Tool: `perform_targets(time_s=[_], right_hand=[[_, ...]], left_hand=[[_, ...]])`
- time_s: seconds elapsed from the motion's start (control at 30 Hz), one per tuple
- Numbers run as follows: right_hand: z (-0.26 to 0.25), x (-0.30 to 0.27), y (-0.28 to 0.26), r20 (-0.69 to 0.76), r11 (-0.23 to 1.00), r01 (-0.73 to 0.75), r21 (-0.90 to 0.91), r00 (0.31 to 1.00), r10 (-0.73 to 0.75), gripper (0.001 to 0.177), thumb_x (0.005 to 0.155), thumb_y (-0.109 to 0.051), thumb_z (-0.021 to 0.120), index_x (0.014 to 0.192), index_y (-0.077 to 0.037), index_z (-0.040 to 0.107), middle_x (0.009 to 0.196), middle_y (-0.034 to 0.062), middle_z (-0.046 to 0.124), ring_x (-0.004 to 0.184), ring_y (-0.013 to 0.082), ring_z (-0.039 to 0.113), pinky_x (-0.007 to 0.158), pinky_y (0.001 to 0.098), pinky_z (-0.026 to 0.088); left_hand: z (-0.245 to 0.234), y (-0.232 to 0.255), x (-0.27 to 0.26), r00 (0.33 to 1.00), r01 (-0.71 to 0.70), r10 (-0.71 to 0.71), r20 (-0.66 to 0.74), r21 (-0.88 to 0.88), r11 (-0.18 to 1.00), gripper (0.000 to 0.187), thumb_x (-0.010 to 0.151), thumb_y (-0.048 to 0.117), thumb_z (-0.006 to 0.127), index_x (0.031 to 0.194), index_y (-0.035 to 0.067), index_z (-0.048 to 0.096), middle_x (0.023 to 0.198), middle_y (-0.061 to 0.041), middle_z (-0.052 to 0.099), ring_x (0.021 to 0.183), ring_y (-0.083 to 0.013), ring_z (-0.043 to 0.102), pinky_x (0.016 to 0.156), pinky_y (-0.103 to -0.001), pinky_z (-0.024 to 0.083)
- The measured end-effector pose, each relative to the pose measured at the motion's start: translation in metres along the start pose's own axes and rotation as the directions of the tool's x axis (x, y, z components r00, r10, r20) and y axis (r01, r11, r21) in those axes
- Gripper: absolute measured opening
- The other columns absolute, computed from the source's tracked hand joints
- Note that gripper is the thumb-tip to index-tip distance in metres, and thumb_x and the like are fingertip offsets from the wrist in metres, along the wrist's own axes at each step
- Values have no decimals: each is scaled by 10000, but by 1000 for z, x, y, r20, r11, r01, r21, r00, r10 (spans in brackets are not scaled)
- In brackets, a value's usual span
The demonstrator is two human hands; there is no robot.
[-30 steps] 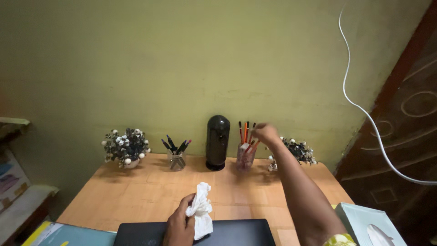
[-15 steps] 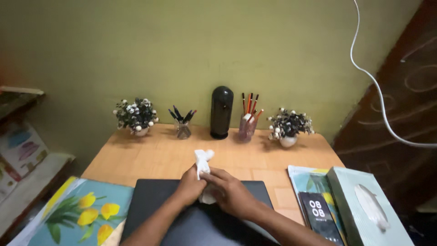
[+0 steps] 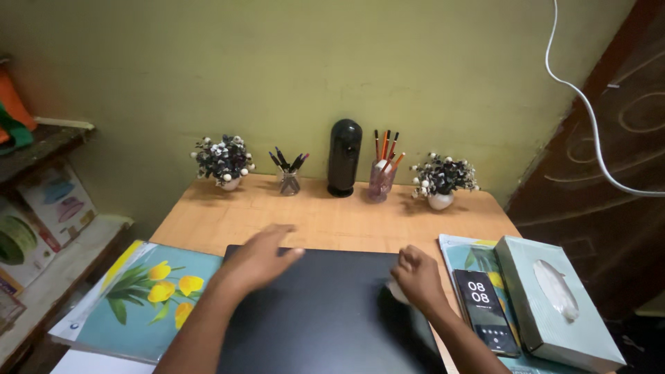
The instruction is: The person moves a laptop, wipes the desk surface with a cloth, and arranges various items including a tissue box, pens, books, and a phone.
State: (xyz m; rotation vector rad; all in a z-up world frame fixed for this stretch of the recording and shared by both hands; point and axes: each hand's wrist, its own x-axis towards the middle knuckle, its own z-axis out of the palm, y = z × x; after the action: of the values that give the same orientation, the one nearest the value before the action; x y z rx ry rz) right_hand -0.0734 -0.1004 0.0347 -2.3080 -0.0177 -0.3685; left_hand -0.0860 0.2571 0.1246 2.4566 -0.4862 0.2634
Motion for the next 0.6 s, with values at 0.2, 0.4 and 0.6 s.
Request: perform_targets(time_s=[0.2,0.4,0.6], right_hand=[[4,-51,27,4,999,32,-44,999,-32,228,844,-32,619,1071,-29,642,1079,191,691,1052,370,644,917,450,507],[7,-42,19,29,984,-181,-10,983,181,417,898,-54,598,1314,-82,620,1211,221,705,1073,359,681,926,429,536],[-6,-14,45,258,750,-480,455,877,405,529,925,-61,603,1446,-103,523,1234,168,679,973,217,689,792,347,558]], left_hand=[[-22,-27,-73,762,620,-648,-9,297,726,679,924,551,635,1352,26,597,1294,-215,670,1240,-390,629,1062,-474,501],[0,-74,-85,806,592,-587,-76,115,798,739,829,618,672,1246,8,692,1228,-232,695,1200,-396,648,1050,-461,506],[27,-117,-73,809,497,-538,-236,-213,841,859,724,583,807,1255,-77,662,1170,-270,706,1094,-369,692,950,-431,537]])
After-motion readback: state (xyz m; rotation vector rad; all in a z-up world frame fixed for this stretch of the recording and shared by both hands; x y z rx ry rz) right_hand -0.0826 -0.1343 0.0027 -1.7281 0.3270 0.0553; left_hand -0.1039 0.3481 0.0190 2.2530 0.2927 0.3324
